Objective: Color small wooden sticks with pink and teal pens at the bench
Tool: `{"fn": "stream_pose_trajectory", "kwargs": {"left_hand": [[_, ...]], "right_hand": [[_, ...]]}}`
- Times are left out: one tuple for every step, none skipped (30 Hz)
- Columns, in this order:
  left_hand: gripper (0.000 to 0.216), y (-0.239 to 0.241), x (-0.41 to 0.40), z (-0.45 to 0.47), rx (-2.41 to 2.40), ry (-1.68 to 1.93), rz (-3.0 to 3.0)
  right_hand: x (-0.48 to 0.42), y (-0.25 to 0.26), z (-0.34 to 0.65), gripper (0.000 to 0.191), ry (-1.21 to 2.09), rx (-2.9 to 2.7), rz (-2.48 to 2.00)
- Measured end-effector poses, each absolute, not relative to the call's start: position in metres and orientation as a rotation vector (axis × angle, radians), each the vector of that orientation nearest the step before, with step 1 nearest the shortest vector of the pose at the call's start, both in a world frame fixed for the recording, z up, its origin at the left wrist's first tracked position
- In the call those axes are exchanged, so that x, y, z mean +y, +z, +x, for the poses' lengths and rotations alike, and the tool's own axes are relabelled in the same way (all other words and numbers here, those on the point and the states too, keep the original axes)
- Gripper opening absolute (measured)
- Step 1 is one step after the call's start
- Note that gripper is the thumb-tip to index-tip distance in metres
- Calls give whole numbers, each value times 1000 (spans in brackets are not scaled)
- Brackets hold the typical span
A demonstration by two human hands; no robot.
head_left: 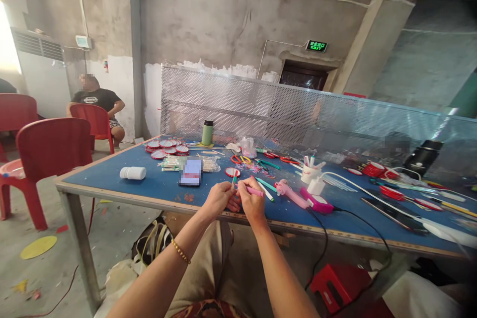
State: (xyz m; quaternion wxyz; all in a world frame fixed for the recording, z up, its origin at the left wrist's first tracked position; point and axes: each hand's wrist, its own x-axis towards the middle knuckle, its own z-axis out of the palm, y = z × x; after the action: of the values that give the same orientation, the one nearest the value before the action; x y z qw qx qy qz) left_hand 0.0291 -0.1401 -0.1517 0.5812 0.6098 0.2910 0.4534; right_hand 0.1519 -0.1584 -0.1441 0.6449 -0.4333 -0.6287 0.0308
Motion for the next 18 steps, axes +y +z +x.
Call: {"fn": "stream_pose_trajectory", "kwargs": {"left_hand": [[33, -151, -140, 29, 679, 1060, 1427], [33, -151, -140, 29, 677, 1059, 1428], [33, -151, -140, 29, 675, 1059, 1426], [33, -151, -141, 29, 671, 1058, 1422], [33, -151, -141, 29, 668, 1059, 1419], [33, -151, -141, 30, 667, 1060, 1418], [33, -151, -141, 30, 668, 1060, 1418], [33, -152, -141, 30, 671, 1061, 1420], [32, -152, -140, 30, 675, 1061, 1422], [32, -152, -140, 30, 680, 1060, 1423], [32, -152, -140, 30, 684, 1058, 1424], [31, -152, -140, 30, 686, 1055, 1424], [31, -152, -140, 30, 686, 1053, 1424], [31, -152, -140, 30, 685, 1052, 1425], [31, -153, -140, 30, 685, 1052, 1425], [31, -153, -140, 30, 684, 1052, 1425], [31, -153, -140, 30, 684, 1054, 1425], [32, -153, -140, 30, 683, 1054, 1424]], "right_hand": [[-158, -144, 152, 22, 75, -1428, -984], [-158, -145, 152, 22, 88, -1420, -983], [-158, -145, 152, 22, 109, -1408, -983], [-158, -146, 152, 22, 133, -1396, -986], [-158, -146, 152, 21, 155, -1386, -990], [-157, -147, 152, 21, 169, -1378, -993], [-157, -147, 151, 21, 175, -1374, -996], [-157, -147, 151, 22, 175, -1375, -998], [-157, -147, 151, 22, 169, -1379, -1000], [-158, -146, 151, 21, 161, -1384, -1002], [-158, -146, 151, 21, 152, -1388, -1003], [-158, -145, 151, 21, 145, -1392, -1004], [-158, -144, 151, 21, 138, -1396, -1003], [-159, -144, 151, 21, 133, -1400, -1002], [-159, -143, 151, 21, 129, -1405, -1000], [-159, -143, 151, 21, 124, -1409, -998], [-159, -143, 151, 21, 120, -1412, -998], [-159, -144, 151, 21, 118, -1412, -998]]}}
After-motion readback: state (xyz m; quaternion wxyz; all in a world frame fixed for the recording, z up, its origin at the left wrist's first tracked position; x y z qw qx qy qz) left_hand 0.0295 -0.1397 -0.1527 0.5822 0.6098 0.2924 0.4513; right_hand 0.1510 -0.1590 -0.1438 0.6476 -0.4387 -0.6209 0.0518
